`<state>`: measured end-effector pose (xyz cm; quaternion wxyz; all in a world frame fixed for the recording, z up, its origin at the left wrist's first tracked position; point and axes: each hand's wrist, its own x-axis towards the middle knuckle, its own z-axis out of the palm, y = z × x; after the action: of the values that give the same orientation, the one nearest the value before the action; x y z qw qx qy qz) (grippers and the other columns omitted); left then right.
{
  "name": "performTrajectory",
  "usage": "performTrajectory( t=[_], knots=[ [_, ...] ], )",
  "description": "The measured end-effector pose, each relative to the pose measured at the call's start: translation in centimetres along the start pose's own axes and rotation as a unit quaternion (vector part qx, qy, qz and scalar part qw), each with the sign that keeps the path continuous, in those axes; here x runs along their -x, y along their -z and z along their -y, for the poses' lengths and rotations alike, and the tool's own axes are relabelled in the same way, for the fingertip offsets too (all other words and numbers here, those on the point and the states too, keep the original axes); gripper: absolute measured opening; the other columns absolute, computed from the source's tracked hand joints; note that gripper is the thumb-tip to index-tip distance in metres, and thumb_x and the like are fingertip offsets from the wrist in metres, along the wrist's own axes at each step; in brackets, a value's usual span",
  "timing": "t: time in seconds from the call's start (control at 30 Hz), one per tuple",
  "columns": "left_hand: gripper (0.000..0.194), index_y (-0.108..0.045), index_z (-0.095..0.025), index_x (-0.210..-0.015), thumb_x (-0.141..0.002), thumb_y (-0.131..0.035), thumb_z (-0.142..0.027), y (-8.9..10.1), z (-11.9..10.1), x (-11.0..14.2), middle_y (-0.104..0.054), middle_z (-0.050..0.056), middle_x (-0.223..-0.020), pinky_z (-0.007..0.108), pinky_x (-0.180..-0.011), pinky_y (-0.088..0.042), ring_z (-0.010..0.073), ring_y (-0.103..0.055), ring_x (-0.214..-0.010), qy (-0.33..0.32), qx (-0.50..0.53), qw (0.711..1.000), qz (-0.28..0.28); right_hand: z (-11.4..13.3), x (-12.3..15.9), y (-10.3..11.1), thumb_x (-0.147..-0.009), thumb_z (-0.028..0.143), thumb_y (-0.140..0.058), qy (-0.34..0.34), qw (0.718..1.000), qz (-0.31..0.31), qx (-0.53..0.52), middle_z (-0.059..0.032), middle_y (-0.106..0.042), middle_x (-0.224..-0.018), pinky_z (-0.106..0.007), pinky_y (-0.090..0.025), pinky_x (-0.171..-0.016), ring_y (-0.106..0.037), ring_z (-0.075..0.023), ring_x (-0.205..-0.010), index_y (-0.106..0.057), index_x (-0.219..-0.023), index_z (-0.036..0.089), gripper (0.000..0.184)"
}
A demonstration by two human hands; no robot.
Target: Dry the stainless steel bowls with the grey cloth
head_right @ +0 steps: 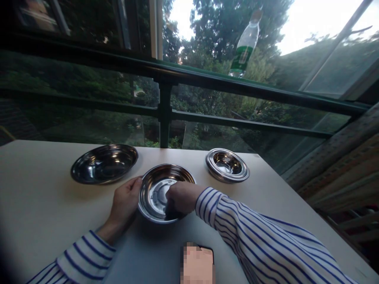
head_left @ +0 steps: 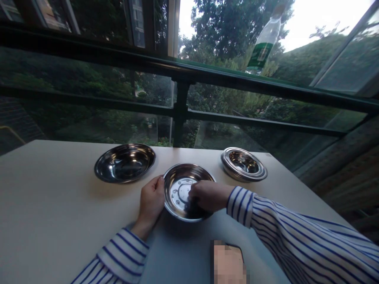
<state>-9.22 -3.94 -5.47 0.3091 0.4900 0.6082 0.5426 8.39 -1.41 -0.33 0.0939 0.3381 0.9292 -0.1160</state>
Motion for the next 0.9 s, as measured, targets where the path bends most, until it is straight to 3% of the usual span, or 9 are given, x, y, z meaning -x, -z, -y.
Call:
performTrajectory(
  t=[0.07,0.17,0.27,0.4,0.57,0.67,0.8,0.9],
  knots=[
    [0.033,-0.069,-0.012,-0.083,-0.079,-0.046,-0.034,0.1,0.2,0.0,-0.067,0.003,-0.064,0.026,-0.059,-0.044,0.0192,-0.060,-0.066,0.000,0.002,1.000,0.002,1.1,-1.0,-0.2,-0.073,0.008,-0.055,0.035,0.999,-0.002,-0.024,-0.0015,-0.067,-0.081,-0.022,-0.044,-0.066,-0.061,-0.0141,-0.073,-0.067,-0.082,0.020,0.019],
    [0.034,-0.069,-0.012,-0.086,-0.079,-0.047,-0.036,0.2,0.5,-0.1,-0.068,0.004,-0.069,0.027,-0.062,-0.045,0.0195,-0.061,-0.068,-0.005,0.009,1.000,0.012,2.3,-3.2,-0.4,-0.077,0.010,-0.051,0.035,0.997,-0.054,-0.037,-0.0036,-0.065,-0.094,-0.023,-0.044,-0.072,-0.059,-0.0155,-0.085,-0.063,-0.094,0.019,0.023],
    [0.035,-0.069,-0.012,-0.089,-0.078,-0.047,-0.037,0.4,0.5,-0.1,-0.071,0.006,-0.077,0.028,-0.068,-0.047,0.0203,-0.063,-0.074,-0.009,0.012,1.000,0.017,2.0,-4.8,-0.4,-0.083,0.009,-0.047,-0.017,0.992,-0.115,-0.037,-0.0090,-0.060,-0.104,-0.029,-0.044,-0.078,-0.056,-0.0183,-0.094,-0.058,-0.104,0.015,0.025],
    [0.033,-0.069,-0.012,-0.091,-0.078,-0.048,-0.034,0.3,0.2,-0.1,-0.071,0.007,-0.086,0.030,-0.074,-0.046,0.0218,-0.063,-0.081,-0.010,0.007,1.000,0.006,0.4,-5.0,-0.6,-0.088,0.023,-0.050,-0.117,0.976,-0.178,-0.043,-0.0085,-0.054,-0.112,-0.040,-0.046,-0.082,-0.054,-0.0212,-0.099,-0.054,-0.110,0.014,0.023],
    [0.030,-0.069,-0.012,-0.088,-0.079,-0.047,-0.031,0.1,0.1,0.0,-0.072,0.007,-0.084,0.029,-0.073,-0.046,0.0218,-0.063,-0.080,-0.008,0.011,1.000,0.003,0.2,-5.7,-0.8,-0.089,0.031,-0.051,-0.193,0.944,-0.247,-0.106,-0.0068,-0.056,-0.107,-0.039,-0.048,-0.079,-0.057,-0.0190,-0.092,-0.054,-0.109,0.014,0.026],
    [0.032,-0.068,-0.012,-0.088,-0.079,-0.047,-0.033,0.1,0.3,-0.1,-0.071,0.008,-0.082,0.029,-0.071,-0.047,0.0222,-0.063,-0.081,-0.006,0.019,1.000,0.004,1.5,-6.3,-1.1,-0.089,0.024,-0.048,-0.170,0.933,-0.275,-0.159,-0.0052,-0.059,-0.100,-0.034,-0.046,-0.077,-0.057,-0.0166,-0.090,-0.054,-0.103,0.014,0.018],
    [0.037,-0.068,-0.011,-0.088,-0.080,-0.044,-0.039,0.1,0.7,0.0,-0.070,0.008,-0.077,0.031,-0.068,-0.047,0.0223,-0.062,-0.077,0.002,0.022,1.000,-0.001,3.2,-6.1,-1.7,-0.080,0.015,-0.056,-0.081,0.940,-0.250,-0.218,0.0017,-0.062,-0.083,-0.019,-0.042,-0.066,-0.057,-0.0104,-0.076,-0.057,-0.089,0.018,0.010],
    [0.038,-0.068,-0.011,-0.086,-0.081,-0.043,-0.040,0.0,0.7,0.0,-0.069,0.007,-0.072,0.030,-0.065,-0.047,0.0210,-0.061,-0.071,0.002,0.022,1.000,0.005,3.1,-5.8,-1.7,-0.077,0.014,-0.059,-0.074,0.938,-0.245,-0.236,0.0020,-0.062,-0.081,-0.020,-0.042,-0.065,-0.056,-0.0106,-0.074,-0.058,-0.086,0.018,0.010]
  ],
)
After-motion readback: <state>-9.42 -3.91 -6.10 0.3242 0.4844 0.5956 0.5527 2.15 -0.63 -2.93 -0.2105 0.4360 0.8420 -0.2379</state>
